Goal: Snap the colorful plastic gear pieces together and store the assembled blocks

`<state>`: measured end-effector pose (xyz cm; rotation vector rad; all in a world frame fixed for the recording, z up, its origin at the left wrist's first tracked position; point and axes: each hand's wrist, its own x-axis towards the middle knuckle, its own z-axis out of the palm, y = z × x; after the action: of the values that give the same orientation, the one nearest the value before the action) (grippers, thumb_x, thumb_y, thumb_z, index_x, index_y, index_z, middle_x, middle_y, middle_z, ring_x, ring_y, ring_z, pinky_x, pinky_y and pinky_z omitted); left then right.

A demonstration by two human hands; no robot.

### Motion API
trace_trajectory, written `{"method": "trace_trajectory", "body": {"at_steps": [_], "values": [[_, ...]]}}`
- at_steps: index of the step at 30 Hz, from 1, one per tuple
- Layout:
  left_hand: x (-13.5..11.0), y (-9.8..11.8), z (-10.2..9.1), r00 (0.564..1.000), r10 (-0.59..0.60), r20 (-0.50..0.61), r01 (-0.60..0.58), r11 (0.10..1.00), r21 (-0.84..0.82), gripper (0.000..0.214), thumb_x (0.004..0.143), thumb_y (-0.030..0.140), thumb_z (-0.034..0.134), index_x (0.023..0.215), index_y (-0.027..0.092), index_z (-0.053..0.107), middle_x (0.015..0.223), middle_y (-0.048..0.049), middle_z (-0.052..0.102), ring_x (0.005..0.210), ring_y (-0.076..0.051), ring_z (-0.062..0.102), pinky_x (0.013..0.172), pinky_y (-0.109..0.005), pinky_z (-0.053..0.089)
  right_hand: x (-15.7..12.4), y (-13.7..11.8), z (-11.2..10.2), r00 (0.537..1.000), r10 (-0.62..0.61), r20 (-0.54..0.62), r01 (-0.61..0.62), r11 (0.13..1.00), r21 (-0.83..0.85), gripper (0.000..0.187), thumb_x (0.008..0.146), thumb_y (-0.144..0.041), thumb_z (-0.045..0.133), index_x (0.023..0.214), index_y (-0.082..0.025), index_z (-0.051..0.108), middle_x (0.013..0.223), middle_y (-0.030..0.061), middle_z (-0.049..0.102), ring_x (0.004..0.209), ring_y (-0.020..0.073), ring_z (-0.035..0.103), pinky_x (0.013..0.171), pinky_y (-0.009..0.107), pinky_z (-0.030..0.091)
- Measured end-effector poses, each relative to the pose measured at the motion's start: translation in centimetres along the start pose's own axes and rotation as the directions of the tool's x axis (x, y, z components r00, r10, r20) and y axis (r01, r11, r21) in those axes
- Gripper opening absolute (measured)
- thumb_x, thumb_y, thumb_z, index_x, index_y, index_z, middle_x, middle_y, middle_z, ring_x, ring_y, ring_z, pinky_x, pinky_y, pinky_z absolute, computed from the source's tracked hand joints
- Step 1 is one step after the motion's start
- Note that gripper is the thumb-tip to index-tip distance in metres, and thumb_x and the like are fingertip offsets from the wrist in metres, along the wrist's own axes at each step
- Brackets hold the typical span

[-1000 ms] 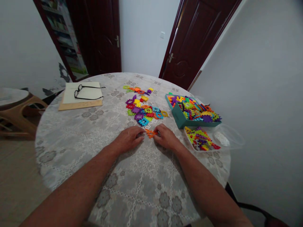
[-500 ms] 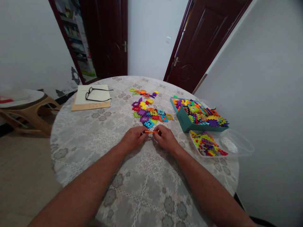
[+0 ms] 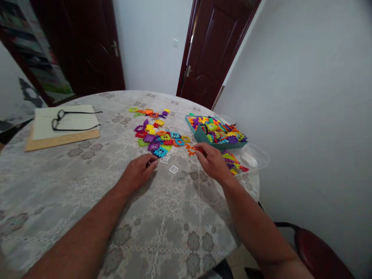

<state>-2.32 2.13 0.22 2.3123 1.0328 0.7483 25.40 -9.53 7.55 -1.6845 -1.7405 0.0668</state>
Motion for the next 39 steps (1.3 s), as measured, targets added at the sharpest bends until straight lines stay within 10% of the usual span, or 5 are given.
{"method": "trace_trajectory", "body": {"at_steps": [5,10,15,24,39], "values": [[-0.1,-0.2,0.3,0.997,-0.022,-0.080,0.025,0.999,0.038,0.032,0.097,0.043,0.051,0.111,0.022,0.071,0.106,-0.0065,0.076,0.090,-0.022,0.068,0.089,-0.036,0.054,-3.0,6.4,-5.9,0.950,0.085,-0.302,-0.188,0.925,-0.330,0.025,0.096,-0.028,0.048,0.107,-0.020,0.069,0.106,0.0122,0.074,0.098,0.0268,0.067,0.093,0.038,0.050],[-0.4,-0.4,0.3,0.981,-0.049,-0.188,0.062,0.996,0.065,0.031,0.098,0.035,0.049,0.116,0.019,0.069,0.112,-0.0091,0.073,0.094,-0.022,0.067,0.096,-0.038,0.054,-4.3,11.4,-6.7,0.935,0.000,-0.356,-0.205,0.817,-0.539,0.022,0.093,-0.026,0.048,0.102,-0.019,0.067,0.104,0.0175,0.071,0.104,0.0336,0.064,0.098,0.049,0.049],[-0.6,-1.3,0.5,0.962,-0.043,-0.271,0.076,0.991,0.112,0.036,0.097,0.031,0.051,0.128,0.019,0.065,0.124,-0.0118,0.068,0.114,-0.026,0.065,0.109,-0.043,0.050,-3.6,6.7,-4.0,0.949,-0.043,-0.313,-0.060,0.948,-0.312,0.017,0.096,-0.026,0.050,0.100,-0.025,0.066,0.104,0.0139,0.073,0.102,0.0303,0.067,0.098,0.046,0.052],[0.6,-2.5,-0.5,0.973,0.010,-0.232,0.044,0.973,0.226,0.046,0.097,0.031,0.055,0.141,0.017,0.057,0.139,-0.0162,0.060,0.136,-0.030,0.054,0.121,-0.048,0.042,-2.3,-1.0,7.3,0.947,-0.225,0.228,0.239,0.970,-0.036,0.048,0.096,-0.034,0.065,0.141,-0.018,0.060,0.153,0.0206,0.054,0.144,0.0355,0.049,0.119,0.056,0.043],[13.4,-10.3,-6.0,0.949,-0.081,-0.303,0.214,0.874,0.436,0.051,0.102,0.038,0.053,0.148,0.016,0.054,0.146,-0.0164,0.060,0.141,-0.030,0.052,0.122,-0.049,0.040,-3.9,0.2,12.3,0.972,-0.201,0.122,0.218,0.965,-0.145,0.036,0.101,-0.031,0.060,0.135,-0.023,0.064,0.150,0.0139,0.058,0.142,0.0328,0.052,0.118,0.056,0.044]]}}
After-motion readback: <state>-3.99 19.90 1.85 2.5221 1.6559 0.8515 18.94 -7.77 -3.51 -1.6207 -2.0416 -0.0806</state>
